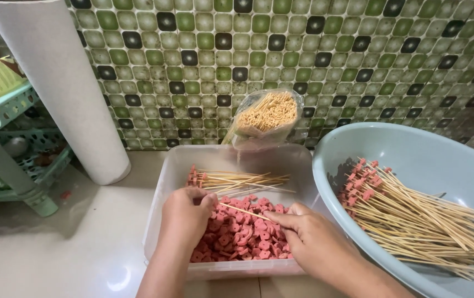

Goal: A person is skewering small pink rectangular objects onto wooden skewers, likely for food preparation or a ritual purpose.

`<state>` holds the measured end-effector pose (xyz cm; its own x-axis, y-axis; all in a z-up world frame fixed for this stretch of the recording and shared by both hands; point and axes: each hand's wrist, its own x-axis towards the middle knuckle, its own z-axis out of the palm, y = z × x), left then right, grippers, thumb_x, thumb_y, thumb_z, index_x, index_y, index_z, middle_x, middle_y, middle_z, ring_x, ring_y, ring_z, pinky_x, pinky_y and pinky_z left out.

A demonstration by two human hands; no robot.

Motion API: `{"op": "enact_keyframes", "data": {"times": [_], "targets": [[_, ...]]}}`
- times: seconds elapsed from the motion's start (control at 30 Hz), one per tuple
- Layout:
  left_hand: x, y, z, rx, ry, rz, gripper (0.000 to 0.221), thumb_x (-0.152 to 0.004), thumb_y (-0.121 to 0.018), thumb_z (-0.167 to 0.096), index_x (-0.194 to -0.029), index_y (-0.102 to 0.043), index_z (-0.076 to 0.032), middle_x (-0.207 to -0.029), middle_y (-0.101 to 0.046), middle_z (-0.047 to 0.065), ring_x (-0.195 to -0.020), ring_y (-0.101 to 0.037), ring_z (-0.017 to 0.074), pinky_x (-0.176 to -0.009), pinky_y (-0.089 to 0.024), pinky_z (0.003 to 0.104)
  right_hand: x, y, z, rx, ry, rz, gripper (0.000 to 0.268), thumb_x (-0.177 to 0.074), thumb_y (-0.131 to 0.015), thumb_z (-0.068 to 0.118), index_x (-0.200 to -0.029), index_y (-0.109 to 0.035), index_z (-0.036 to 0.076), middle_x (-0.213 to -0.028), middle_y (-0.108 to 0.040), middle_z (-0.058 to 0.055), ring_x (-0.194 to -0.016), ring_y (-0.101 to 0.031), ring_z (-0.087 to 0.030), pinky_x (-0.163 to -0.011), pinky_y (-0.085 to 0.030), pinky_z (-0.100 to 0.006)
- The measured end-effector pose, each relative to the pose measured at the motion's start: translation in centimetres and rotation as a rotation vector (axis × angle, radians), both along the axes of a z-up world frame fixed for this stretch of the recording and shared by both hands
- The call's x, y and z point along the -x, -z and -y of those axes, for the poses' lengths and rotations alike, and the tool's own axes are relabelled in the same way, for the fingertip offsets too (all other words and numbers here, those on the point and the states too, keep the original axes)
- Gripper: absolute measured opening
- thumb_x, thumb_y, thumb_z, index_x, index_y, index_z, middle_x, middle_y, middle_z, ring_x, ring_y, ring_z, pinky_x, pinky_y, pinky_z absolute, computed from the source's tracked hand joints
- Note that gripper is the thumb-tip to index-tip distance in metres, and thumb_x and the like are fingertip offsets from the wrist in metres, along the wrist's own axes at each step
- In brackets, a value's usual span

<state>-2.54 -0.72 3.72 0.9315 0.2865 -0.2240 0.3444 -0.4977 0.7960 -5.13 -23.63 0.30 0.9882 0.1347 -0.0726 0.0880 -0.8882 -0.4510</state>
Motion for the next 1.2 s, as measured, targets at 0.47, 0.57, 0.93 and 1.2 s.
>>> {"op": "enact_keyframes", "data": {"times": [0.47, 0.57, 0.93, 1.2], "targets": [[-0.5, 1.0, 0.1, -0.384, 0.3, 0.188, 0.031, -0.089, -0.077, -0.043, -0.119, -0.077, -0.038, -0.143, -0.059, -0.004, -0.135, -0.049, 0.0235, -0.104, -0.042, 0.054, -0.1, -0.8, -0.3, -0.013, 0.048, -0.131, 0.054, -0.097, -0.047, 0.02, -0.141, -0.066, 0.046, -0.107, -0.059, 0.006, -0.098, -0.062, -0.013, -0.086, -0.047, -0.025], [-1.3, 2.5, 0.0, -0.483, 0.569, 0.446, 0.011, -0.083, -0.083, -0.028, -0.092, -0.084, -0.034, -0.099, -0.077, -0.009, -0.094, -0.069, 0.0189, -0.073, -0.052, 0.045, -0.6, 0.4, 0.1, -0.016, 0.048, -0.078, 0.053, -0.095, -0.048, 0.019, -0.138, -0.069, 0.043, -0.109, -0.059, 0.005, -0.1, -0.063, -0.014, -0.088, -0.047, -0.026], [-6.7, 0.7, -2.1, -0.797, 0.465, 0.145, 0.025, -0.072, -0.052, -0.005, -0.071, -0.062, -0.028, -0.073, -0.064, -0.002, -0.071, -0.061, 0.0262, -0.065, -0.045, 0.04, 0.9, 0.0, 0.1, -0.052, -0.187, 0.517, 0.048, -0.093, -0.052, 0.013, -0.14, -0.063, 0.013, -0.144, -0.05, -0.012, -0.135, -0.046, -0.031, -0.107, -0.038, -0.05], [-9.4, 0.3, -0.2, -0.889, 0.397, -0.116, 0.032, -0.1, -0.047, -0.006, -0.117, -0.073, -0.011, -0.116, -0.075, 0.012, -0.1, -0.074, 0.0358, -0.079, -0.059, 0.045, 0.9, -0.3, 0.0, -0.096, -0.162, 0.34, 0.044, -0.097, -0.05, 0.02, -0.137, -0.066, 0.012, -0.151, -0.048, -0.01, -0.126, -0.06, -0.03, -0.101, -0.048, -0.049]]}}
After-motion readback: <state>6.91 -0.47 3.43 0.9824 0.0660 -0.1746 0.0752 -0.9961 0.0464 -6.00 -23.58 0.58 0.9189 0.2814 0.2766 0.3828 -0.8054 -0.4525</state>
